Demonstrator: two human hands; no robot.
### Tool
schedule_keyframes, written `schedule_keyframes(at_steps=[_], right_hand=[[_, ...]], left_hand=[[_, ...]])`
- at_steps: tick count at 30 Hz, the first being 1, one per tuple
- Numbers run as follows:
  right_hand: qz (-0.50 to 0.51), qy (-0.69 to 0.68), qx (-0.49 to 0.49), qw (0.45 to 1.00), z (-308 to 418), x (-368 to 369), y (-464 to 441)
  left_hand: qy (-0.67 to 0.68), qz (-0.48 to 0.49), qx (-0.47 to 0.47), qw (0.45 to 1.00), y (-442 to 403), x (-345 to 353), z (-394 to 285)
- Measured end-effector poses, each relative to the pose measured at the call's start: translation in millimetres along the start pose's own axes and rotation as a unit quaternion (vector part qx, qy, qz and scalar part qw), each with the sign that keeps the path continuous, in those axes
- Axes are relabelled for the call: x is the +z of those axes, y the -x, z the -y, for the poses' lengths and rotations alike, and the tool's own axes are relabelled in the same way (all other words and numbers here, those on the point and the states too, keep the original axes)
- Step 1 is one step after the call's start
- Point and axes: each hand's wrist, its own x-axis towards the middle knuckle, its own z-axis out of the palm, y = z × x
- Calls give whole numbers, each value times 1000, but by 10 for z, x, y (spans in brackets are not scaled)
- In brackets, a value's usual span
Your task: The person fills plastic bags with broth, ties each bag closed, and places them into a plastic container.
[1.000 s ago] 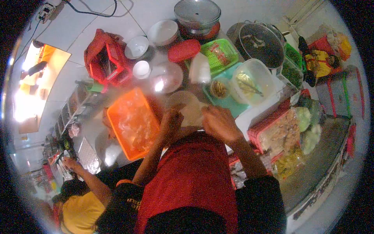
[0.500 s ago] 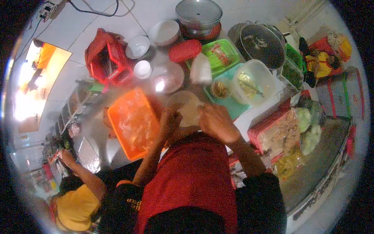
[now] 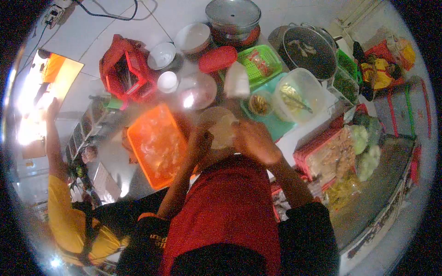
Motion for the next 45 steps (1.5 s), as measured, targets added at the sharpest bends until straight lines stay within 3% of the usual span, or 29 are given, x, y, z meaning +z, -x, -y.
schedule_keyframes(at_steps=[3,9,10,14,17,20,23,26,29,32,35,36,40,43,45], right_hand=[[30,-10,31,999,-185,61,-2],[-27,-291,144,946,-528,-77,425],[-26,-298,208,931,-609,-44,541],[-152,-305,277,899,-840,175,901],[-180,-230,306,906,-954,335,1064],[-251,-266,263,893,-1264,689,1197],[-229,-229,268,907,-1257,731,1179],[-246,-300,259,885,-1373,985,1182],[-238,-257,270,897,-1242,813,1152],[-176,-123,337,917,-1139,661,1161],[-273,-42,302,912,-749,319,951],[-257,-139,326,899,-709,266,895],[-301,-7,209,930,-625,427,646],[-249,117,312,909,-781,502,818],[-214,50,345,912,-827,470,876]], left_hand=[[-1,22,-75,997,-60,111,424],[-82,-15,-26,996,-140,-199,141],[-76,-6,-37,996,-155,-237,139],[-43,-24,-23,999,-179,-324,163],[-1,-19,-16,1000,-208,-317,344],[20,-12,-31,999,-232,-323,319],[41,0,-42,998,-222,-333,272],[70,25,-72,995,-238,-298,273],[63,54,-70,994,-206,-266,84],[100,57,-63,991,-166,-225,-23],[132,63,-73,987,-142,-276,-83],[144,64,-73,985,-140,-248,57],[139,56,-72,986,-116,-193,215],[140,28,-52,988,-113,-168,316],[127,38,-55,990,-129,-172,365]])
